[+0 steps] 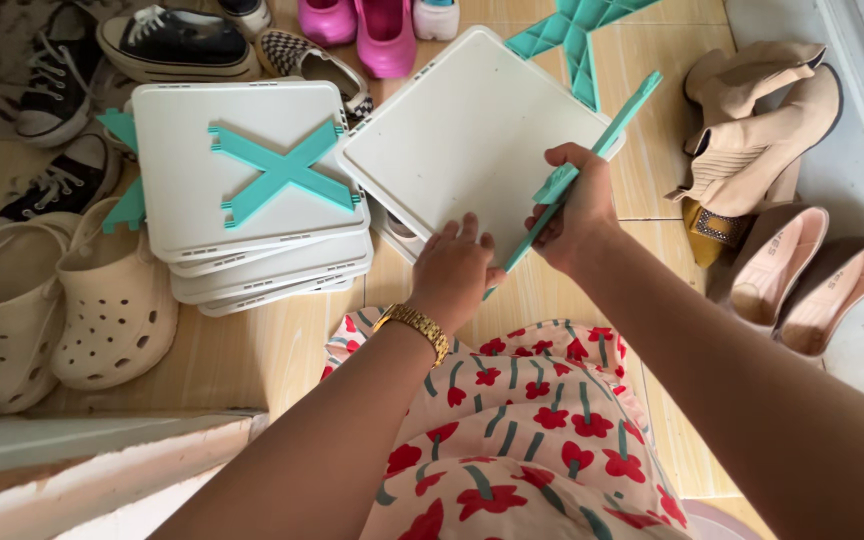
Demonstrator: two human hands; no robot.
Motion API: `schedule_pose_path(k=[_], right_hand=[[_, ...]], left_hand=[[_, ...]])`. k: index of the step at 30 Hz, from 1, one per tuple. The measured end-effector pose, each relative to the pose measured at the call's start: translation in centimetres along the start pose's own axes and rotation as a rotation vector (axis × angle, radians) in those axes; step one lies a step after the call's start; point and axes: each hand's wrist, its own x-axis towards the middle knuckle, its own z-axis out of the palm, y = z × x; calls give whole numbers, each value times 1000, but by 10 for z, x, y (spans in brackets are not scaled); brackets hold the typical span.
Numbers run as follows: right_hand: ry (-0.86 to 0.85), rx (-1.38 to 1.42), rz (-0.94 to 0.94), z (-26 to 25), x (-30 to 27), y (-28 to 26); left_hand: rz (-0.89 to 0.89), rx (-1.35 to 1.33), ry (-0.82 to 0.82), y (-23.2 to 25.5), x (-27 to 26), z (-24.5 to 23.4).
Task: The person assembles a modular shoe rack by hand, connecting white square panels with teal cross-shaped connectors. They repeatedly attach and detach panels to form a stacked structure.
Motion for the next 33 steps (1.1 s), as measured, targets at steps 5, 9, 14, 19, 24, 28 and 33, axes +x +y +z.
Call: schedule_pose_path(k=[5,9,14,19,24,28,33], right_hand=[[-7,32,2,-3,1,3],[-19,47,-3,-5,2,3],[-11,54,15,-6,-1,1],[-49,72,10,-7,3,2],[-76,103,0,-11,4,6],[-141,201,-64,-14,-7,15],[-111,72,13,-10,-3,4]], left_hand=[[-19,25,-109,4,4,-4],[-44,23,-136,4,6,-4],[-66,10,-181,3,12,-3],[-62,-8,-200,0,11,-7],[12,83,-203,-4,13,-12],[102,111,-109,-6,17,-6],[45,83,-268,-5,24,-15]])
